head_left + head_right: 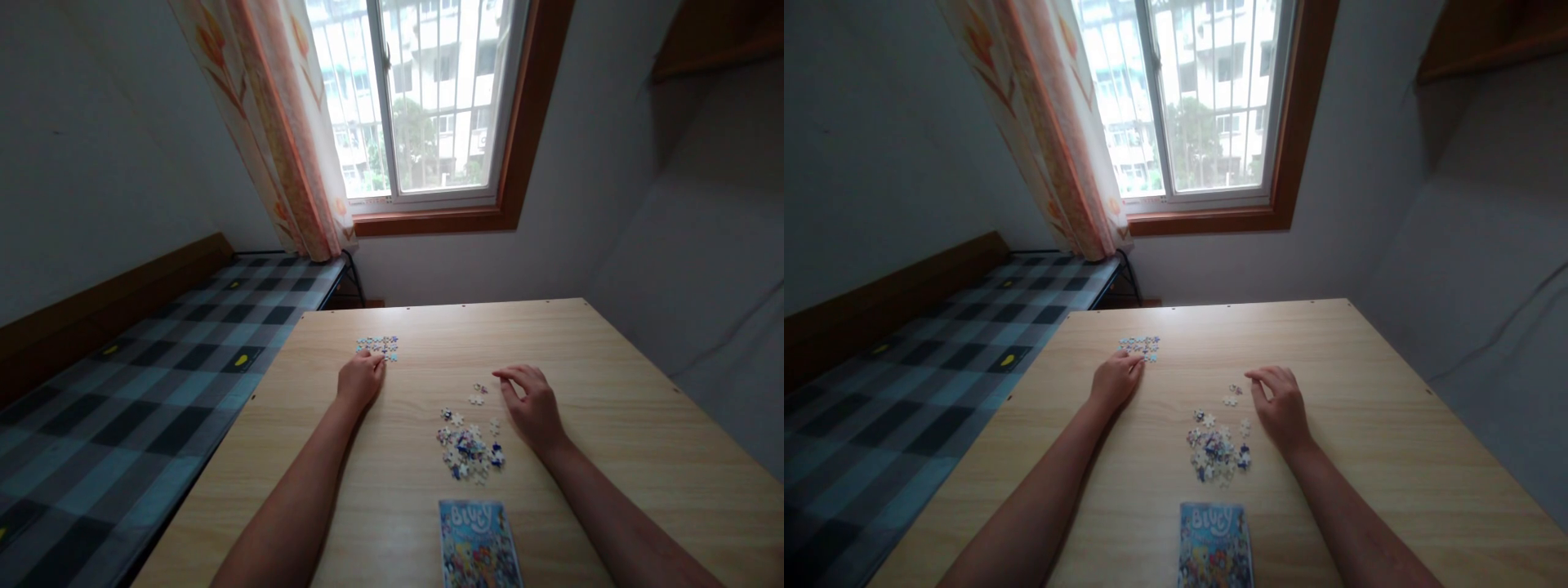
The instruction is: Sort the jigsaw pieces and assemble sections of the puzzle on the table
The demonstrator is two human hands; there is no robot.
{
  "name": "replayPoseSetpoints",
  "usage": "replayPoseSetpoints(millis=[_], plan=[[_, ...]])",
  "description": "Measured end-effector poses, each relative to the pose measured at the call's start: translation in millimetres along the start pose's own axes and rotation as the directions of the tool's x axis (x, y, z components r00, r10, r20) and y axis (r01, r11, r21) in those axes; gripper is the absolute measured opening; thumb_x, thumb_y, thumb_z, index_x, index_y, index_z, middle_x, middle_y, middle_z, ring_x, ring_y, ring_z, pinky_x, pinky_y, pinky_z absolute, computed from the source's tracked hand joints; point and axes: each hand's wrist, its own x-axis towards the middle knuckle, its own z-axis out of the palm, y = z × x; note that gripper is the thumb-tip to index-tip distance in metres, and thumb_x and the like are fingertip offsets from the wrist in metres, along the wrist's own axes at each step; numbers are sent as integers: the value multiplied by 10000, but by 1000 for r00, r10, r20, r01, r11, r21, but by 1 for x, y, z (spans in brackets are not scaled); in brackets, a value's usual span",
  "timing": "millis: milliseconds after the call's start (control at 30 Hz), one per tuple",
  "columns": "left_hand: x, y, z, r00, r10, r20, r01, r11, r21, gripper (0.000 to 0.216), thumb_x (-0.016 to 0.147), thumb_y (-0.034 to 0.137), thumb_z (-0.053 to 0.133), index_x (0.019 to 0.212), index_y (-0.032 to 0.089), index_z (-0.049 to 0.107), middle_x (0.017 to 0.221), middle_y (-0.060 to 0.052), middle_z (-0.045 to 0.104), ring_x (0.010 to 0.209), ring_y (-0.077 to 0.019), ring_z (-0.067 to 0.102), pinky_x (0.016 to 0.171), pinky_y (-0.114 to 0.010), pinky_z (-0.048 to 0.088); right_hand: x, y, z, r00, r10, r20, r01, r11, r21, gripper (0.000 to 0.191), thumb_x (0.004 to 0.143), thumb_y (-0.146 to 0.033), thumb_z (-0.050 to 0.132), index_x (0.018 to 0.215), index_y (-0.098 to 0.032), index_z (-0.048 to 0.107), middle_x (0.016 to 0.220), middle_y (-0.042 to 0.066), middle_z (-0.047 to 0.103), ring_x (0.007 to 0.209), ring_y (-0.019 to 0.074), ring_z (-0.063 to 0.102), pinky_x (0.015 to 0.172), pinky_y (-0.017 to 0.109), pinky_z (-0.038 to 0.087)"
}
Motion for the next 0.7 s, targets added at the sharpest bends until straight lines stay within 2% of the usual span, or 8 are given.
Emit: replayPoseSetpoints(millis=[200, 300, 467, 533, 600, 700], plan=[[-1, 8, 4, 999, 44, -10, -44, 999, -31, 350, 979, 396, 450, 1174, 315, 729, 1008, -48, 655, 825, -174, 623, 690, -263, 444, 0, 0, 1, 1000, -8, -6, 8, 1000, 3, 175, 904, -211, 550, 921, -206, 725, 915, 40, 681, 921, 193, 584, 873, 344, 459], [-1, 11, 6, 998, 59, 8, -58, 998, -6, 361, 988, 424, 433, 1158, 326, 736, 1005, -50, 649, 830, -183, 628, 688, -268, 453, 0, 0, 1, 1000, -9, -4, 9, 1000, 0, 176, 905, -212, 549, 922, -204, 725, 924, 42, 683, 928, 194, 584, 880, 344, 457], [-1, 14, 2, 999, 42, -26, -41, 999, 11, 380, 968, 398, 483, 1280, 269, 658, 1120, -72, 650, 941, -213, 637, 761, -287, 485, 0, 0, 1, 1000, 1, 4, -1, 1000, -2, 183, 911, -219, 544, 925, -201, 726, 929, 48, 684, 939, 200, 581, 891, 350, 455], [-2, 18, -1, 999, 10, -42, -10, 1000, 17, 364, 978, 373, 463, 1254, 244, 662, 1141, -83, 650, 982, -217, 636, 801, -290, 487, 1, -1, 1, 1000, 4, 8, -4, 1000, 2, 184, 911, -220, 544, 926, -199, 726, 929, 51, 683, 942, 202, 579, 889, 349, 455], [-6, 25, -3, 1000, -23, -15, 24, 999, 33, 351, 984, 359, 445, 1223, 225, 664, 1151, -92, 654, 980, -217, 645, 800, -291, 490, 1, -1, 1, 1000, 4, 10, -4, 1000, 5, 184, 910, -219, 544, 928, -199, 726, 926, 51, 681, 940, 201, 579, 887, 346, 455], [-15, 40, -3, 996, -46, 78, 42, 997, 59, 411, 966, 362, 473, 1321, 187, 582, 1214, -123, 651, 970, -231, 666, 777, -305, 503, 1, -1, 2, 1000, 2, 5, -2, 1000, 5, 185, 908, -216, 543, 927, -200, 726, 926, 51, 678, 941, 201, 579, 888, 345, 455]])
